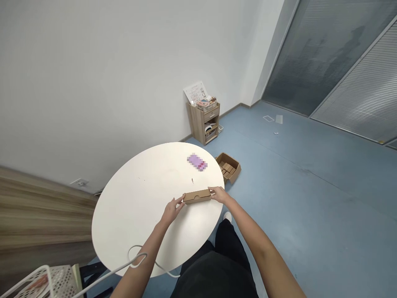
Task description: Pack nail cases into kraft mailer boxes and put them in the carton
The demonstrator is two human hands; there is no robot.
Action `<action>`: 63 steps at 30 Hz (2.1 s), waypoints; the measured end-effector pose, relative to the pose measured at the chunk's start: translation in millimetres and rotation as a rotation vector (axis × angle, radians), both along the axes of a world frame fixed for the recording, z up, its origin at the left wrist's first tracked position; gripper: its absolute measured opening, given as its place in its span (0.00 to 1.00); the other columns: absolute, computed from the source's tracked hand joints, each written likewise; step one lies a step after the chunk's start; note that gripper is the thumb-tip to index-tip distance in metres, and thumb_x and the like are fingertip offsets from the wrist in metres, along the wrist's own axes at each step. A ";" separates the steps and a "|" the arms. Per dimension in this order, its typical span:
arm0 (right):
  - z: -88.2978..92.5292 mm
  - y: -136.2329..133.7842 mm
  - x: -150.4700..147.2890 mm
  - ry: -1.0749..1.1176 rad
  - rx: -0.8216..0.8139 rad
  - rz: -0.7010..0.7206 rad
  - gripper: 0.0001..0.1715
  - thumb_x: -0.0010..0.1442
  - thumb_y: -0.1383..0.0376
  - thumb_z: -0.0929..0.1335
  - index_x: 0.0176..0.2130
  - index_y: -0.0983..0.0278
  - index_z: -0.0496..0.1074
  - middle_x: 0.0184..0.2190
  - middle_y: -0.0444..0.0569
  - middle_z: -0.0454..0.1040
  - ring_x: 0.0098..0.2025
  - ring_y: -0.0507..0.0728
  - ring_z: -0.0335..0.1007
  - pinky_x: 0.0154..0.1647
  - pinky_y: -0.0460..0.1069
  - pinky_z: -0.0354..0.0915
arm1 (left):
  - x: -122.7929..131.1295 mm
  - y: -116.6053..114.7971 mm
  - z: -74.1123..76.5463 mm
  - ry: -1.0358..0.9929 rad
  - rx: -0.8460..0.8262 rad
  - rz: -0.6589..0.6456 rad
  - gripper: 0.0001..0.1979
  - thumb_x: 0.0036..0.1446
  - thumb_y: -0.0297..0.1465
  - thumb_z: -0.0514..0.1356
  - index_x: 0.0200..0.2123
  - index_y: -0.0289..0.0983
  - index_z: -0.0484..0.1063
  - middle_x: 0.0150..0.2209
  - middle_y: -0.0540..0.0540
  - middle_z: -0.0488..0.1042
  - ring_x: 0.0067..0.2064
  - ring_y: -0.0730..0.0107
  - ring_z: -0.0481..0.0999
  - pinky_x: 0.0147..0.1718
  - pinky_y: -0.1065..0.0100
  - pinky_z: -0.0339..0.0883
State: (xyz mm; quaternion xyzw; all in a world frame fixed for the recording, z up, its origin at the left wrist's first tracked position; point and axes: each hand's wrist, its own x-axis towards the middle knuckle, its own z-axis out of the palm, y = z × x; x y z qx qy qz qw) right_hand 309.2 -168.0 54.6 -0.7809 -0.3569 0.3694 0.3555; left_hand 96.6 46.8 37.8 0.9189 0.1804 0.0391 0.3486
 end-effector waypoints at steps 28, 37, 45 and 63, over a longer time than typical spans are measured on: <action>11.9 -171.5 268.2 -0.289 0.193 0.122 0.27 0.54 0.66 0.70 0.54 0.57 0.67 0.51 0.50 0.72 0.54 0.60 0.65 0.55 0.56 0.63 | 270.5 -212.5 4.3 -0.287 0.069 0.100 0.19 0.62 0.35 0.56 0.55 0.44 0.63 0.49 0.43 0.74 0.50 0.58 0.75 0.48 0.54 0.72; -21.5 -160.6 403.5 0.066 0.142 0.183 0.25 0.51 0.67 0.70 0.50 0.58 0.69 0.48 0.48 0.72 0.45 0.55 0.70 0.44 0.50 0.69 | 386.0 -222.0 -36.4 -0.285 -0.115 0.209 0.20 0.61 0.39 0.57 0.56 0.44 0.64 0.52 0.42 0.73 0.54 0.58 0.74 0.52 0.54 0.70; -97.2 -71.6 525.8 -0.243 -0.136 0.333 0.27 0.51 0.72 0.69 0.51 0.59 0.69 0.48 0.48 0.71 0.48 0.58 0.70 0.48 0.50 0.64 | 491.6 -190.0 -152.5 0.205 -0.147 0.437 0.30 0.62 0.35 0.50 0.66 0.37 0.51 0.67 0.38 0.55 0.67 0.57 0.56 0.63 0.53 0.57; -485.6 158.3 645.3 -0.706 -0.447 0.629 0.25 0.58 0.78 0.62 0.54 0.63 0.66 0.53 0.60 0.67 0.46 0.59 0.74 0.45 0.51 0.66 | 601.1 -103.1 -532.1 0.687 0.156 0.324 0.32 0.59 0.37 0.52 0.67 0.41 0.53 0.71 0.42 0.40 0.71 0.47 0.34 0.63 0.34 0.28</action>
